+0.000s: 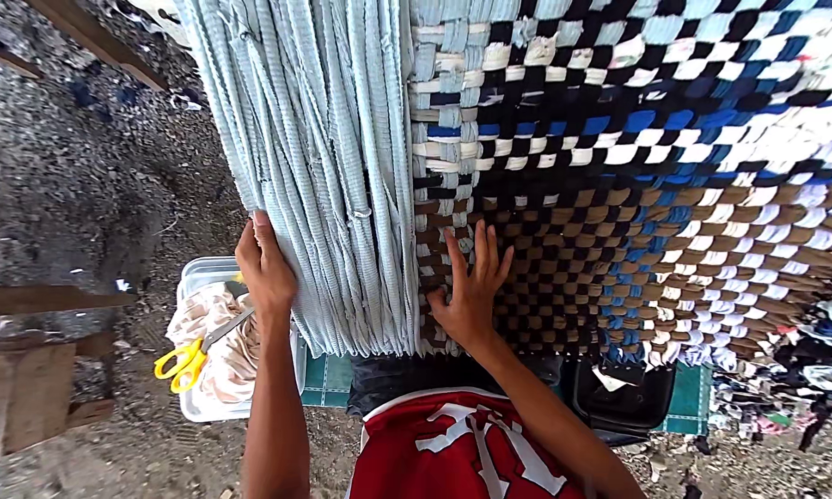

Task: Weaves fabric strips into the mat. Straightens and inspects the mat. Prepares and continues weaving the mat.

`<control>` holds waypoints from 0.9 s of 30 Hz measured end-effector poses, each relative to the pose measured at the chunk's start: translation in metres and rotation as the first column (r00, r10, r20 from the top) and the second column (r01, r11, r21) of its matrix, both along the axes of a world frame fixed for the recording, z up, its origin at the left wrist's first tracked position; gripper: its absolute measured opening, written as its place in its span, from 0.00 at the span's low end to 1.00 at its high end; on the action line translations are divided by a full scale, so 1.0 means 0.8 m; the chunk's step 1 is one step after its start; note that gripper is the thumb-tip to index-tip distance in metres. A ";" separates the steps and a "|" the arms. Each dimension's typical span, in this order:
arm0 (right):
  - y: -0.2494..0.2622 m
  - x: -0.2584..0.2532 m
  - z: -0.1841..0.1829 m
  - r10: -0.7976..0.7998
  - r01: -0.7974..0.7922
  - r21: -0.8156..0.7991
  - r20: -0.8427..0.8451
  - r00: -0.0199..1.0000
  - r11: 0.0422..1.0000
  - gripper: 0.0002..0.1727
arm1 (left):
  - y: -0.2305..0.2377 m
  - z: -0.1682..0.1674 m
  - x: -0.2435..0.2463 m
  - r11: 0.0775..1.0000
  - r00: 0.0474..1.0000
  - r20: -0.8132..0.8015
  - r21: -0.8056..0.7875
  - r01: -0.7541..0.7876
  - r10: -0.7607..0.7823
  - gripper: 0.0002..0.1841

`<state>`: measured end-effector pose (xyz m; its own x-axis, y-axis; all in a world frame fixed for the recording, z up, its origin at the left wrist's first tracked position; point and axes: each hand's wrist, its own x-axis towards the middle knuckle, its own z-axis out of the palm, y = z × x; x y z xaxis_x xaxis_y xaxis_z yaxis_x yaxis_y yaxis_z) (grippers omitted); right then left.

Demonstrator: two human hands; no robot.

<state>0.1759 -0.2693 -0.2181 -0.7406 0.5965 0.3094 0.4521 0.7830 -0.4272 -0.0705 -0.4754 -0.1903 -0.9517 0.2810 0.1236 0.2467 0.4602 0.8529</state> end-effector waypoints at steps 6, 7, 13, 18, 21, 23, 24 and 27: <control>0.008 0.009 -0.006 0.047 -0.056 -0.072 -0.118 0.992 0.996 0.46 | 0.003 -0.003 0.001 0.999 0.999 0.010 -0.008 -0.032 0.032 0.32; 0.007 0.010 -0.002 0.043 -0.054 -0.070 -0.145 0.989 0.996 0.44 | 0.001 -0.004 0.002 0.999 1.000 0.006 -0.016 -0.029 0.029 0.32; 0.012 -0.023 0.020 -0.006 0.012 0.029 -0.207 0.978 0.999 0.52 | 0.003 0.001 0.005 1.000 1.000 0.005 -0.007 -0.019 0.019 0.31; 0.023 -0.034 0.021 0.026 -0.022 0.035 -0.118 0.993 0.999 0.58 | 0.013 0.005 -0.007 0.999 1.000 0.004 0.043 -0.023 0.023 0.28; 0.030 -0.030 0.026 0.044 -0.045 -0.001 -0.131 0.990 0.999 0.57 | 0.009 0.005 -0.005 0.999 1.000 0.000 0.039 -0.007 0.007 0.28; 0.035 -0.027 0.022 0.070 -0.073 -0.014 -0.159 0.985 0.997 0.55 | 0.004 0.002 0.001 1.000 1.000 -0.014 0.006 0.000 0.000 0.31; 0.037 -0.026 0.019 0.083 -0.089 -0.026 -0.169 0.982 0.996 0.54 | 0.002 -0.001 0.003 1.000 1.000 -0.016 0.000 0.001 -0.001 0.31; 0.039 -0.026 0.023 0.076 -0.089 -0.052 -0.206 0.976 0.995 0.55 | 0.003 -0.006 -0.003 1.000 1.000 -0.006 0.007 -0.012 0.012 0.31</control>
